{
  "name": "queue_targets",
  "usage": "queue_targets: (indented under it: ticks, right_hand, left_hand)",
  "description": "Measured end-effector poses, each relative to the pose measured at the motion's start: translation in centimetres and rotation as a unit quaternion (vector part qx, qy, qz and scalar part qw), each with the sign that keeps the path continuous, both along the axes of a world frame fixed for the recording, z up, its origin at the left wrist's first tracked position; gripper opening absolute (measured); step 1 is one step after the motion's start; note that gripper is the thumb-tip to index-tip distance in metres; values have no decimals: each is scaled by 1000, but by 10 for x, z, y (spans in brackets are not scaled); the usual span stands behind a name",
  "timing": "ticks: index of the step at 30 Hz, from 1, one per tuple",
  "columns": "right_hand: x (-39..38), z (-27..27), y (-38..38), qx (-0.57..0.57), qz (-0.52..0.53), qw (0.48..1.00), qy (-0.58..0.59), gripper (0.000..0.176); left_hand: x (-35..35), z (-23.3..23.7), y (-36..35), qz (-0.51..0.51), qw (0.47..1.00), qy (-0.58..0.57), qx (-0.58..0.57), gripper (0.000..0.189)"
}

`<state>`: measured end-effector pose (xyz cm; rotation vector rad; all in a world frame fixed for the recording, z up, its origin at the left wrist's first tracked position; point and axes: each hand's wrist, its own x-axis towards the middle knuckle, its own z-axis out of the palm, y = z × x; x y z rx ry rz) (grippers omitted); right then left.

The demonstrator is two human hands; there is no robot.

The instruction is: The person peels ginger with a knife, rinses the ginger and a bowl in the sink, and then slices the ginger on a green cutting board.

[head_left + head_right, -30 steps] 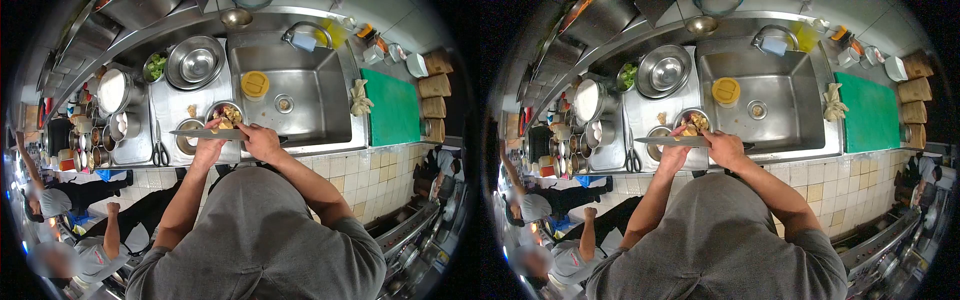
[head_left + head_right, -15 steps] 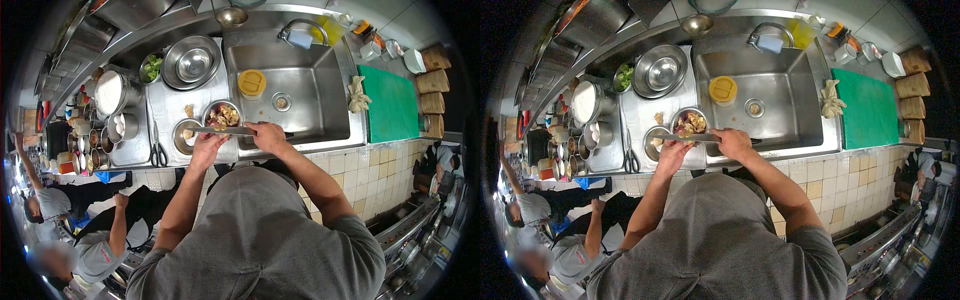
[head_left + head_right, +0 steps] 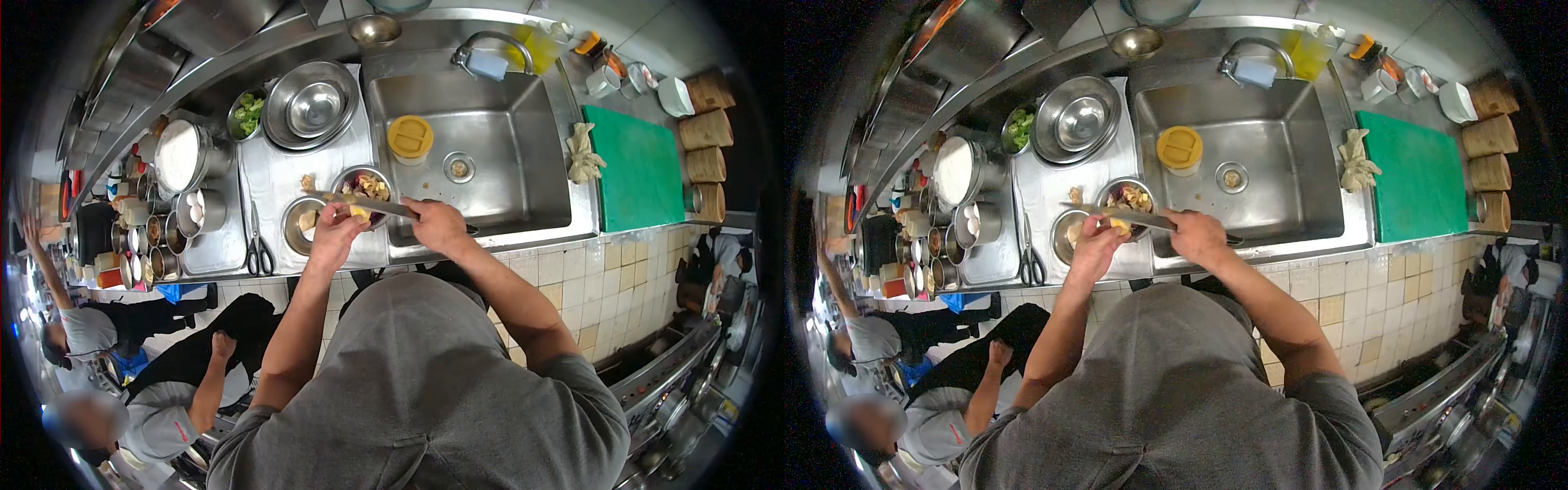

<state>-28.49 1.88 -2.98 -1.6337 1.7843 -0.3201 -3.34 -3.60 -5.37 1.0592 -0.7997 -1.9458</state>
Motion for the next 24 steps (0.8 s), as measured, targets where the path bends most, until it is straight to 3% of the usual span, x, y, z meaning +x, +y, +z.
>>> queue_targets:
  ticks: [2, 6, 9, 11, 14, 24]
  right_hand:
    - [15, 0, 5, -60, 5, 998, -15, 42]
    - [26, -5, 6, -84, -2, 996, -27, 42]
    - [19, -10, 6, -64, -6, 998, -25, 43]
    - [2, -18, 3, -10, 13, 1000, 24, 55]
    - [-14, -26, 1, 8, 5, 999, 36, 54]
    - [23, 13, 4, -76, 10, 997, -15, 56]
  left_hand:
    - [-7, -1, 1, 4, 1000, 7, 8, 39]
    - [-13, 0, 3, 7, 1000, 23, 6, 33]
    - [-3, -6, 1, -4, 1000, 3, 8, 31]
    - [3, -12, 1, -20, 1000, -6, 14, 30]
    - [4, 6, 3, -12, 999, 47, 22, 34]
    - [-9, 9, -1, 3, 996, 84, 22, 35]
